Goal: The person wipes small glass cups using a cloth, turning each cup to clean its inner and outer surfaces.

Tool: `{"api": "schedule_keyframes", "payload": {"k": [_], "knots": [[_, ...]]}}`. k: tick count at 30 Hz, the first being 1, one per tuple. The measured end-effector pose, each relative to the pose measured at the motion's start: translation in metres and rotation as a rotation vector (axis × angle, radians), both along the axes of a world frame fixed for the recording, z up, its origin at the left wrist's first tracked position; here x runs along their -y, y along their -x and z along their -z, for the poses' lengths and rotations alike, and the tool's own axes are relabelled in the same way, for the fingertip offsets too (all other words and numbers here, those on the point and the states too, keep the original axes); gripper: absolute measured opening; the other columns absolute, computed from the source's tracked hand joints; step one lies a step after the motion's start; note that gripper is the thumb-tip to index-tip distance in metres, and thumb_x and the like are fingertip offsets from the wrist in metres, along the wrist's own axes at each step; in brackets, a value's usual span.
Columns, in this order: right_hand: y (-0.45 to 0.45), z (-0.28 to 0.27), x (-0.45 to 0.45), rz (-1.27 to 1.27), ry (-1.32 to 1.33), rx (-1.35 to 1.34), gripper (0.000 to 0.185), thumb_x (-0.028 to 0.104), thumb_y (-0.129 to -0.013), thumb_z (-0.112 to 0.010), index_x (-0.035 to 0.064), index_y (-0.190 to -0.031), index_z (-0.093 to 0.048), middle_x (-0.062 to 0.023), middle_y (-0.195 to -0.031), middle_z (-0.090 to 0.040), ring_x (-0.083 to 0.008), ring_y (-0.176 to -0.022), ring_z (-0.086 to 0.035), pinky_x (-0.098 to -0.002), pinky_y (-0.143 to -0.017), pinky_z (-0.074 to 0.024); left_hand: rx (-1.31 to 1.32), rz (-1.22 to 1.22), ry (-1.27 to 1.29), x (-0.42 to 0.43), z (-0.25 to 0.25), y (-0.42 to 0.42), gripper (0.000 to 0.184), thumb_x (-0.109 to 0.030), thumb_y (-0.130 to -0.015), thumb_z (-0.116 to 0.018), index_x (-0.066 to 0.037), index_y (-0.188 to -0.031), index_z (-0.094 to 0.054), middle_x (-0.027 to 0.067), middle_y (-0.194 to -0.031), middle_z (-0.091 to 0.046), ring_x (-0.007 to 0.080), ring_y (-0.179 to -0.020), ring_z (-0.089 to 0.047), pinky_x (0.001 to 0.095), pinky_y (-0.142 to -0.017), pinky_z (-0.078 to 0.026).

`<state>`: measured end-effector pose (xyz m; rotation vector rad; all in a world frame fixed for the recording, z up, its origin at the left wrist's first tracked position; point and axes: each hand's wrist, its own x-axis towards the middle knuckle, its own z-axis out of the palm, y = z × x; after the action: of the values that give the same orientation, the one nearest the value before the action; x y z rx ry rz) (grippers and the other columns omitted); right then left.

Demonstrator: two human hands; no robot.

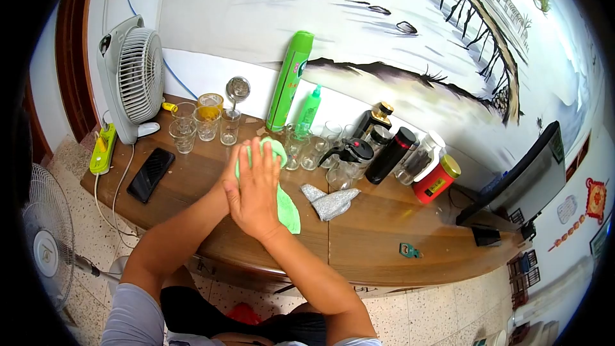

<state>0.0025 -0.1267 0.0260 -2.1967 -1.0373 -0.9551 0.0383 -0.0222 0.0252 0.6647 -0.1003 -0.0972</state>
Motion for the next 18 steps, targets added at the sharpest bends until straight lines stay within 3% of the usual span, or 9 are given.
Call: {"api": "schedule_keyframes", "payload": {"k": [3, 7, 9, 12, 16, 17, 18], "knots": [[-0.016, 0.002, 0.007, 0.028, -0.196, 0.019, 0.063, 0.029, -0.113, -0.048, -0.0044, -0.164, -0.033, -0.0328, -0.171, -0.023, -0.0537, -0.156, -0.025, -0.0583, -0.128, -0.0204, 0.097, -0.067, -0.239, 0.004, 0.005, 0.004, 0.04, -0.045, -0.109, -0.053, -0.008, -0.124, -0.06, 0.0021, -0.12, -0.062, 0.0121, -0.114, -0.058, 0.0321, -0.098, -0.049], [-0.024, 0.008, 0.012, -0.045, -0.456, -0.146, 0.058, 0.028, -0.116, -0.043, -0.0058, -0.162, -0.035, -0.0323, -0.165, -0.037, -0.0483, -0.15, -0.04, -0.0504, -0.124, -0.0307, 0.16, -0.184, -0.288, 0.006, 0.014, 0.002, 0.033, -0.04, -0.107, -0.06, -0.009, -0.117, -0.058, 0.0014, -0.11, -0.06, 0.0116, -0.101, -0.058, 0.0313, -0.091, -0.049], [-0.026, 0.009, 0.012, -0.104, -0.608, -0.304, 0.056, 0.028, -0.117, -0.038, -0.0072, -0.161, -0.037, -0.0312, -0.155, -0.05, -0.0418, -0.144, -0.051, -0.044, -0.119, -0.0389, 0.148, -0.142, -0.162, 0.005, 0.011, 0.003, 0.033, -0.042, -0.107, -0.058, -0.011, -0.117, -0.058, 0.0024, -0.108, -0.063, 0.0137, -0.101, -0.062, 0.0336, -0.091, -0.052], [-0.019, 0.01, 0.011, -0.141, -0.645, -0.479, 0.057, 0.029, -0.117, -0.037, -0.0086, -0.16, -0.038, -0.03, -0.154, -0.053, -0.0403, -0.141, -0.053, -0.0431, -0.117, -0.0413, 0.143, -0.076, -0.106, -0.004, 0.02, -0.007, 0.04, -0.048, -0.108, -0.054, -0.01, -0.119, -0.058, 0.0075, -0.107, -0.069, 0.0191, -0.1, -0.067, 0.036, -0.094, -0.054], [-0.008, 0.014, 0.0, -0.104, -0.425, -0.427, 0.061, 0.027, -0.117, -0.036, -0.011, -0.164, -0.024, -0.0362, -0.163, -0.038, -0.0469, -0.152, -0.041, -0.0444, -0.124, -0.0353, 0.049, -0.188, 0.031, -0.006, 0.007, -0.001, 0.051, -0.056, -0.106, -0.048, -0.008, -0.121, -0.059, 0.0113, -0.111, -0.071, 0.0233, -0.104, -0.068, 0.0393, -0.096, -0.054], [-0.006, 0.016, -0.002, -0.126, -0.337, -0.307, 0.064, 0.018, -0.114, -0.043, -0.0121, -0.164, -0.019, -0.0396, -0.166, -0.029, -0.0521, -0.156, -0.031, -0.0486, -0.127, -0.0298, 0.01, -0.214, 0.03, -0.009, 0.003, -0.001, 0.053, -0.058, -0.106, -0.047, -0.008, -0.121, -0.059, 0.0114, -0.111, -0.071, 0.0236, -0.104, -0.068, 0.0399, -0.096, -0.054], [-0.005, 0.02, -0.005, -0.122, -0.295, -0.23, 0.064, 0.015, -0.112, -0.046, -0.0124, -0.164, -0.019, -0.0401, -0.166, -0.028, -0.0532, -0.156, -0.03, -0.0501, -0.128, -0.0289, -0.029, -0.242, 0.031, -0.011, -0.003, 0.0, 0.056, -0.06, -0.106, -0.045, -0.008, -0.121, -0.059, 0.0114, -0.111, -0.071, 0.024, -0.104, -0.068, 0.0404, -0.096, -0.054]]}}
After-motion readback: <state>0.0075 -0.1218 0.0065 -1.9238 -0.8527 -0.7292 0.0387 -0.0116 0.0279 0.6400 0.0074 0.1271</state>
